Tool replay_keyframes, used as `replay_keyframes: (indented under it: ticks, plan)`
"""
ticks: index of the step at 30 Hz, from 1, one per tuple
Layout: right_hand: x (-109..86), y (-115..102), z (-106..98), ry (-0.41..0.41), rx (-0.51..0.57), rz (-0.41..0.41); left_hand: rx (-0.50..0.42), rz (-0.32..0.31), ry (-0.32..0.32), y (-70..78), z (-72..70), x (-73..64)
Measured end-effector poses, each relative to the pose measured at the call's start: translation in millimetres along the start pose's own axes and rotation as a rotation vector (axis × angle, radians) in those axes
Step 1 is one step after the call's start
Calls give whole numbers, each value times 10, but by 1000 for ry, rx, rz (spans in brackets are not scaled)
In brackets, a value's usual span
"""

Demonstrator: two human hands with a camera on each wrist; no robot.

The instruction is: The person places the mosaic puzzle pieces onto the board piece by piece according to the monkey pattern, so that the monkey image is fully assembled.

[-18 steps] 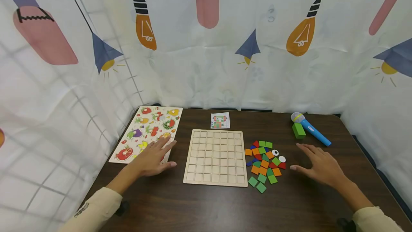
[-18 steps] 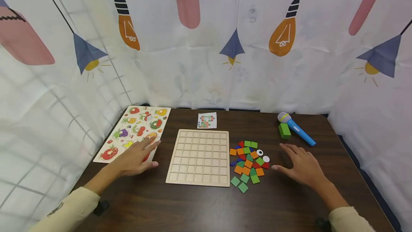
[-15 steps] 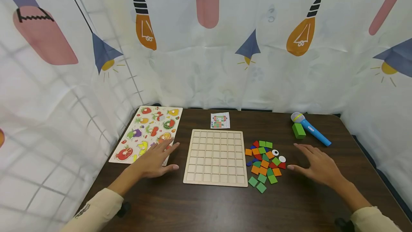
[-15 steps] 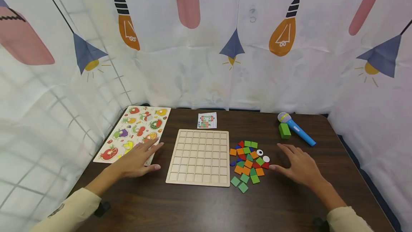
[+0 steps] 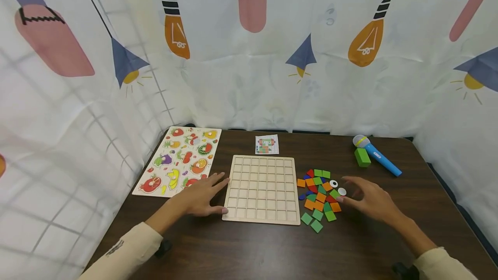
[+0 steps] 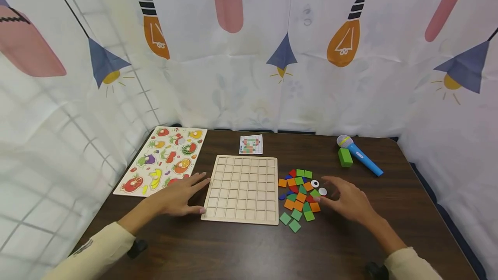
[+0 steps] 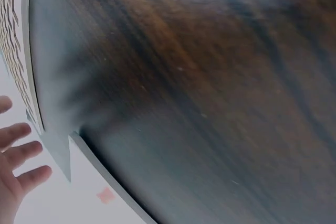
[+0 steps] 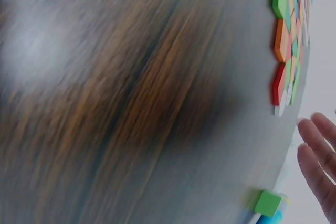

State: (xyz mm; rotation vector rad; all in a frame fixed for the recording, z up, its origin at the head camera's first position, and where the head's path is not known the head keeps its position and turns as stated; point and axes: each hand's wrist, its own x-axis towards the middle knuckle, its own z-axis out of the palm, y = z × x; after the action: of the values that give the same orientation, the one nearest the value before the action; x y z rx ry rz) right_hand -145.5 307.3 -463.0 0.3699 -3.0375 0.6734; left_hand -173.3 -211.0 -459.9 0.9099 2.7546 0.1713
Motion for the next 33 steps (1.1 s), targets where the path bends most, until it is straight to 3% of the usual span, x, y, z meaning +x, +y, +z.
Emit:
replay_keyframes:
  ticks: [9, 18, 33]
  plan:
    - [123, -49, 60, -56, 118, 19, -21, -33, -90, 11, 43, 89]
    - [344, -125, 146, -58, 177, -55, -41, -58, -139, 21, 64, 157]
    - [851, -185, 257, -135, 125, -108, -87, -106, -187, 35, 67, 187]
